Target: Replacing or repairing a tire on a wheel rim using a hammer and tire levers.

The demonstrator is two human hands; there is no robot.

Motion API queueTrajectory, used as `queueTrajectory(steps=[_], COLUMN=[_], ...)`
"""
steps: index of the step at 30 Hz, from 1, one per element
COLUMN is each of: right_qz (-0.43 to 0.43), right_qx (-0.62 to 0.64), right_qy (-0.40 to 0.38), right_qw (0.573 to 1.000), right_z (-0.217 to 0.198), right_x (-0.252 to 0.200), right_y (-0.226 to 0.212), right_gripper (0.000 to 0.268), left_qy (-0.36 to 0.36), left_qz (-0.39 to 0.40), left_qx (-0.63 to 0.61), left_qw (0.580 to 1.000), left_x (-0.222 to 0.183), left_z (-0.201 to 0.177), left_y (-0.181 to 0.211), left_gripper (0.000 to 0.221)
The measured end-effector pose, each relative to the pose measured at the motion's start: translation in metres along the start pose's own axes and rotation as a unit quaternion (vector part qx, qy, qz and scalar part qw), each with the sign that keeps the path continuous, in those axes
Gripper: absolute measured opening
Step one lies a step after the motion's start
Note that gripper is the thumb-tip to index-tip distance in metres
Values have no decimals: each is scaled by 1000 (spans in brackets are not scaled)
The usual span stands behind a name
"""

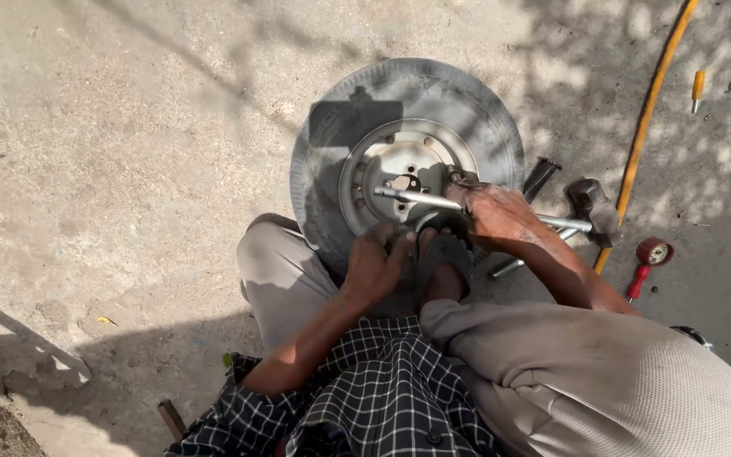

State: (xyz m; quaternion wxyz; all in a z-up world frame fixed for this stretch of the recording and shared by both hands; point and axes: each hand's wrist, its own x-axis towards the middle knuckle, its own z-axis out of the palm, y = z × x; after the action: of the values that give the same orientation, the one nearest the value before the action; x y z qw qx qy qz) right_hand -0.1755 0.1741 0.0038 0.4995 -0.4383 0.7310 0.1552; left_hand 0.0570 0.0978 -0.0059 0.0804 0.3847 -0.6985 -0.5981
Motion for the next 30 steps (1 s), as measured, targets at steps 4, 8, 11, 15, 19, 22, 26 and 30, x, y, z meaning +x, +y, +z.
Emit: queueTrajectory(steps=[4,8,11,15,19,22,26,30], right_qz=[-186,-229,-124,-23,-17,73,-102,-162], right_qx=[-201,-141,-23,430,521,507,94,-333], right_qy=[158,422,493,450,364,271,175,154], right_qw=[949,866,861,783,772,815,975,916], right_z=[24,16,41,78,58,25,26,-17], right_x=[20,-17,-40,-35,-3,6,21,-30], right_y=[51,25,16,14,5,4,39,6], right_gripper=[46,39,66,93,77,102,78,30], left_qy=[125,84,-24,-159,-162,-112,148,248], left_qz=[18,98,68,-107,-28,-97,-97,-92], left_qx=[4,124,86,30,63,146,98,144], left_qw=[992,984,994,981,984,978,979,954], left_x=[11,1,-16,-38,-50,-52,-38,-36], left_z=[-43,-37,-7,34,25,-10,-76,-116], left_y=[14,14,-14,-45,-44,-53,-56,-88], left_gripper=[32,35,41,41,37,27,26,30])
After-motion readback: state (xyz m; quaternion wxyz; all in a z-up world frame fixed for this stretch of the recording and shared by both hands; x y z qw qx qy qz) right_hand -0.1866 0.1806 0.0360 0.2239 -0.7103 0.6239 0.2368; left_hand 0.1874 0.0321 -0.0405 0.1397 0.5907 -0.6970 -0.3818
